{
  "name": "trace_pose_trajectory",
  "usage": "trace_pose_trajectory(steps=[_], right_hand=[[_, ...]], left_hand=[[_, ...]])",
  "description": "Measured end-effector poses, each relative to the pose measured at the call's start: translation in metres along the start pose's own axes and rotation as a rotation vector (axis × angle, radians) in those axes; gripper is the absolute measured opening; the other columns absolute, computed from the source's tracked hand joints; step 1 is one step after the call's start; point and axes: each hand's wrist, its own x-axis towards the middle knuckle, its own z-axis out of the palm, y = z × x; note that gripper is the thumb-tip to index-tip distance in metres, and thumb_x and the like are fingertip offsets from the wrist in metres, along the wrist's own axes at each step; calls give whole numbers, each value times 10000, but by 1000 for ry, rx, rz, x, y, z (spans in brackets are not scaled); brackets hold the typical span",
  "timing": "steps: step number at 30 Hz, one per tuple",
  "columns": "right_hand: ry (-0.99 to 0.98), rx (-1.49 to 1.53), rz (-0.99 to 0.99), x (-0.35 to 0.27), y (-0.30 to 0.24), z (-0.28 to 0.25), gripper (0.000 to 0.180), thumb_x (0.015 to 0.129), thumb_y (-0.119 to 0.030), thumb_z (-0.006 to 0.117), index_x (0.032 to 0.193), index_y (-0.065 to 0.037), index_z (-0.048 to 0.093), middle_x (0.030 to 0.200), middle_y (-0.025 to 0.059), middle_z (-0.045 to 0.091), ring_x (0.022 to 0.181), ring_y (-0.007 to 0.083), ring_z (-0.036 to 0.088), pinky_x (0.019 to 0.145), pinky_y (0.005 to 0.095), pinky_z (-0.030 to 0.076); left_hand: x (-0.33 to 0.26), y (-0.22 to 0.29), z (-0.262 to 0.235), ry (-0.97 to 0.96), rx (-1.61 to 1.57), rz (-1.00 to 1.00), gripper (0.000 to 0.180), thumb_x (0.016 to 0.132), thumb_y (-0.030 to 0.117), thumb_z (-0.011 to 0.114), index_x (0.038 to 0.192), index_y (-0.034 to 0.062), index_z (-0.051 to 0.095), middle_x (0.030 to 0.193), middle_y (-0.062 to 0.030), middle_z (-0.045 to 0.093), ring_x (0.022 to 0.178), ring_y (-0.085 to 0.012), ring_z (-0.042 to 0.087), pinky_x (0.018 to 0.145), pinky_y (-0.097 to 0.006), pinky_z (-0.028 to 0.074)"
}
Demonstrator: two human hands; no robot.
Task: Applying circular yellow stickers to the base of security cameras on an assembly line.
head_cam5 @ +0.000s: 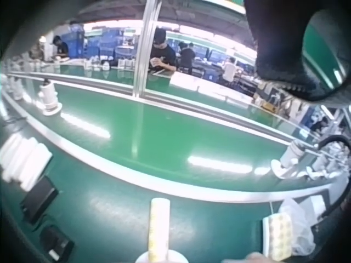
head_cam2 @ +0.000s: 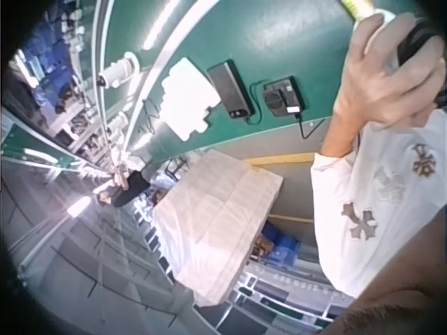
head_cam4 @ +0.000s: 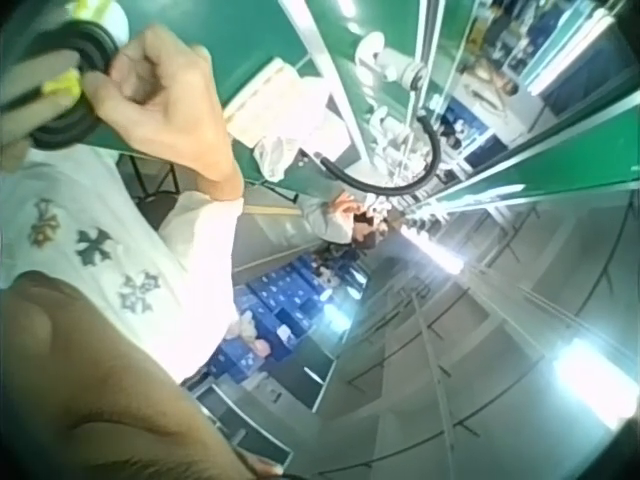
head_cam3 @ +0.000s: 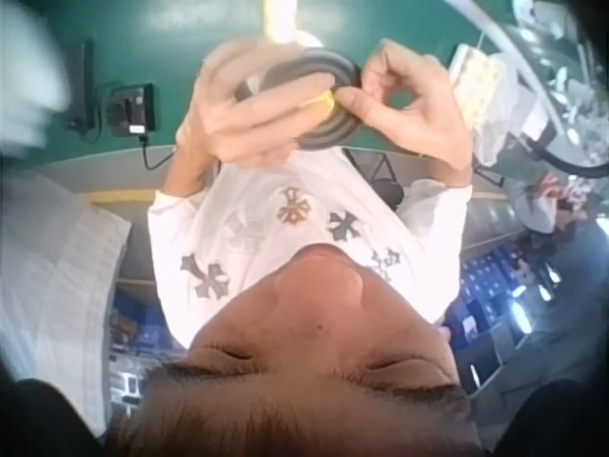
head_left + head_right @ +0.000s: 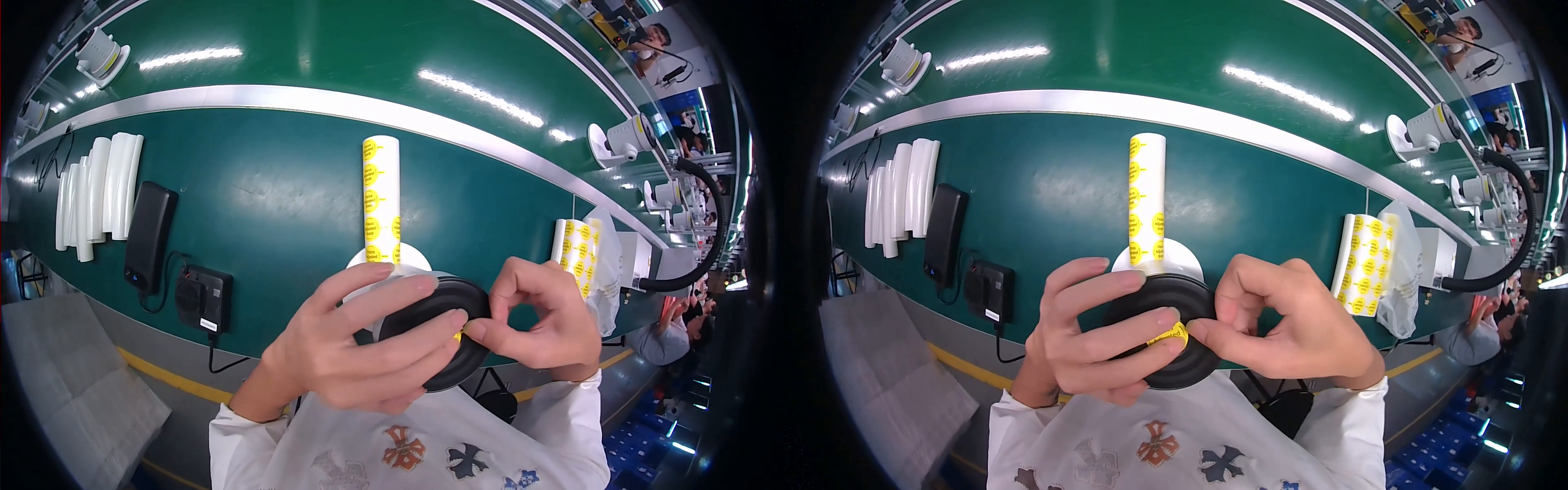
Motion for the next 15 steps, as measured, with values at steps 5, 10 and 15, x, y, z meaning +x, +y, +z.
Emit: trace_pose_trajectory(steps=[5,10,15], right_hand=[[50,229,-34,-3,20,9,257,758,8,702,691,-40,458,517,-2,483,474,42,463,455,208,320],[44,336,40,-7,27,12,260,781,6,685,703,-47,443,523,-22,441,476,33,399,462,208,300],[17,437,65,-6,31,14,260,798,2,673,714,-55,434,534,-30,437,481,24,389,470,208,293]], left_hand=[[12,-2,-3,-59,3,-78,411,832,508,462,950,205,714,1102,-61,600,1025,-338,556,883,-519,403],[8,2,-5,70,-18,-206,397,757,504,619,957,171,704,1058,-28,639,1006,-326,591,892,-509,414],[-4,4,0,217,38,-127,382,727,500,695,926,175,723,1015,22,631,988,-295,600,865,-484,432]])
